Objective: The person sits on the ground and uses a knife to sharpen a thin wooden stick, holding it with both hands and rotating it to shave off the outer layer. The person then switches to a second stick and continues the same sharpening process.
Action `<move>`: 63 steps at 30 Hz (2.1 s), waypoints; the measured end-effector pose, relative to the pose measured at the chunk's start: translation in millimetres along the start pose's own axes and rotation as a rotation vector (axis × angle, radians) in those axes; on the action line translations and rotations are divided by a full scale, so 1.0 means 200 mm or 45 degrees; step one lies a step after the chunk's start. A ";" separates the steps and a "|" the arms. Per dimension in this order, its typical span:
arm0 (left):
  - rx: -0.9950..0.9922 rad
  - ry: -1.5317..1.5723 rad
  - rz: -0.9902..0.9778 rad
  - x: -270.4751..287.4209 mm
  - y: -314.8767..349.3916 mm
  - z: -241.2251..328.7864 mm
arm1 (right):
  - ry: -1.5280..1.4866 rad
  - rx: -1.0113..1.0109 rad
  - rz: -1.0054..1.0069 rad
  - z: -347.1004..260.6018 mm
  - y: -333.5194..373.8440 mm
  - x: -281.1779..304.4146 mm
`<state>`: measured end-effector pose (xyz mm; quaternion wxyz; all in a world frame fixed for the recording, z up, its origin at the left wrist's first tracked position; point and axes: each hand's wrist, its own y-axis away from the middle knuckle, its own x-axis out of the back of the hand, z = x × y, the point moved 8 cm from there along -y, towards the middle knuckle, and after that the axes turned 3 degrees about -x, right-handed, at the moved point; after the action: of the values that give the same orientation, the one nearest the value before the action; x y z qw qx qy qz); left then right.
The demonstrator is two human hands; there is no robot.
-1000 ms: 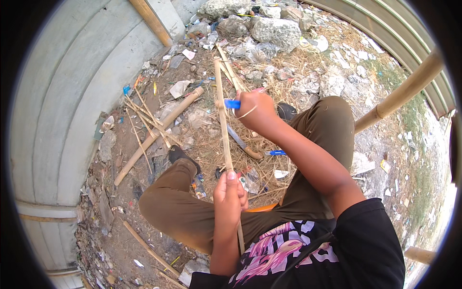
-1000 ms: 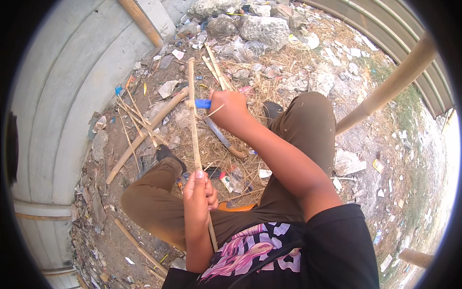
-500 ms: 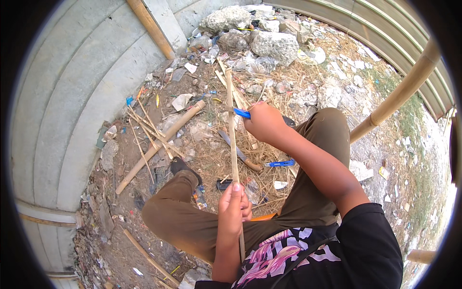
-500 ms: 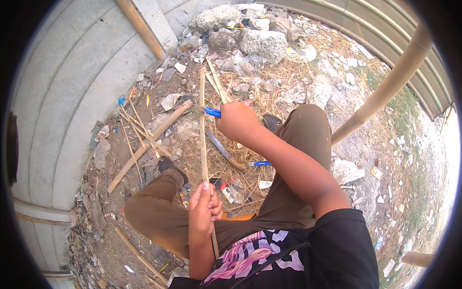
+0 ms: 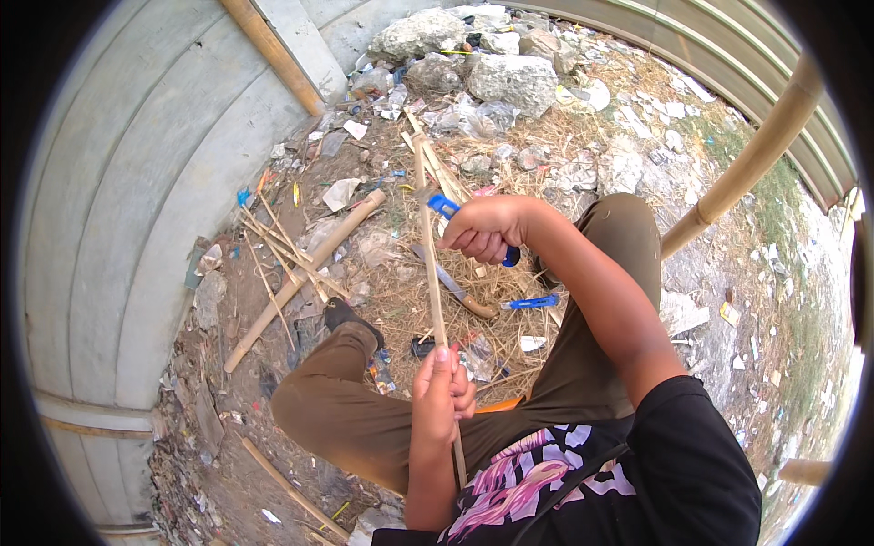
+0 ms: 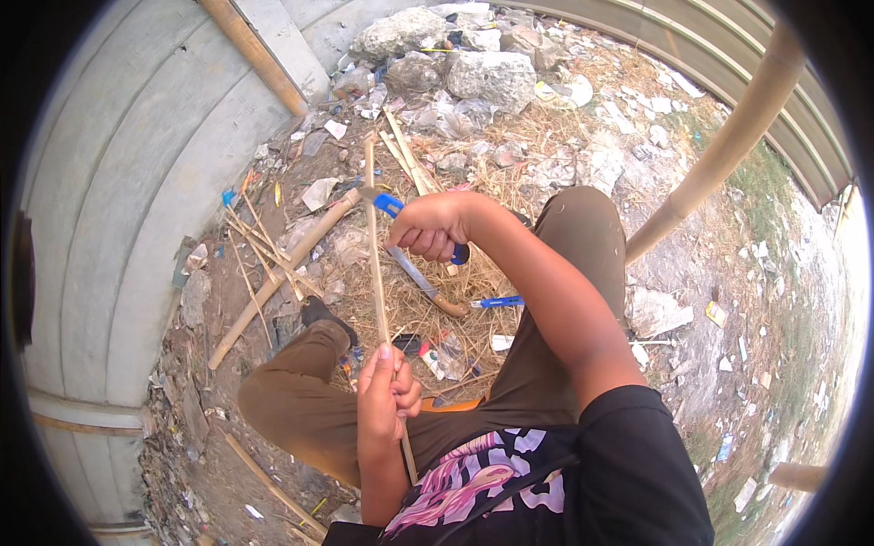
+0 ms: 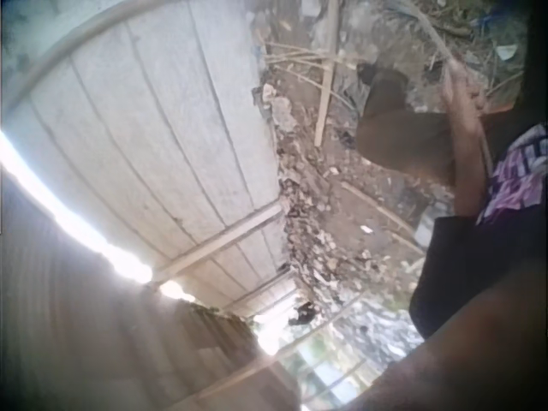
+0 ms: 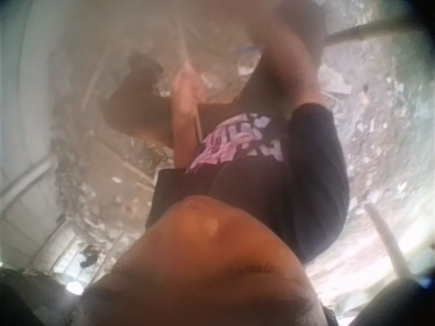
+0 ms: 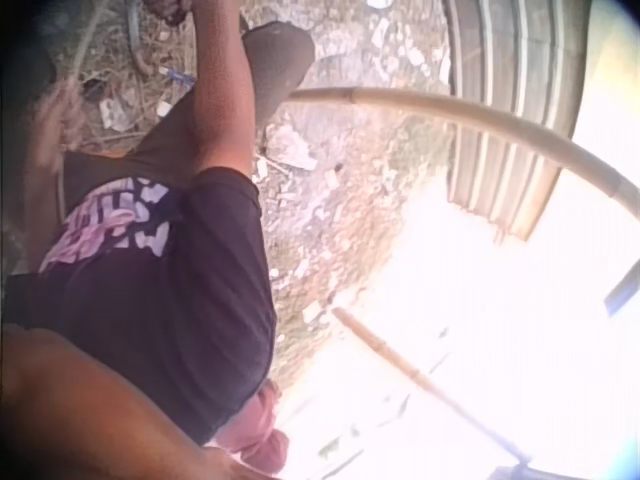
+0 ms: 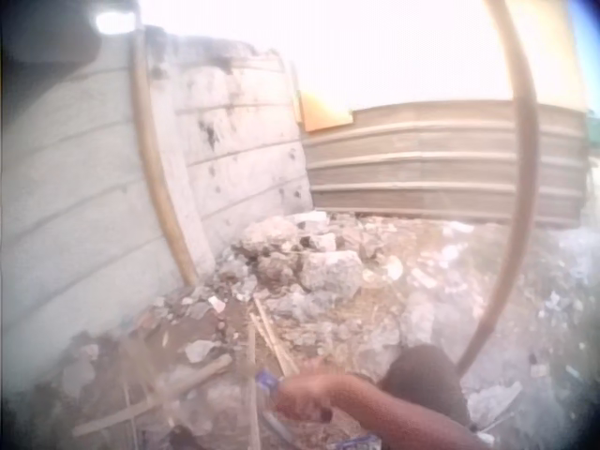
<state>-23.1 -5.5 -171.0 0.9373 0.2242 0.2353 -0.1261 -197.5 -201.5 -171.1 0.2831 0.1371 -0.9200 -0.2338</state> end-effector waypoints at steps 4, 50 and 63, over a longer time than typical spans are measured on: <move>0.040 -0.023 0.041 -0.02 0.00 -0.01 | 0.009 0.162 0.276 0.05 0.01 0.03; 0.015 0.370 -0.025 0.10 -0.02 0.11 | 0.557 1.173 0.773 -0.21 0.51 -0.44; 0.032 0.378 0.005 0.10 -0.04 0.09 | 0.655 1.097 0.865 -0.20 0.45 -0.41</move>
<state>-2.8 -23.0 -169.7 0.8894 0.2526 0.3694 -0.0928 -118.9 -108.4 -133.2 0.4743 -0.0099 -0.8263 0.3037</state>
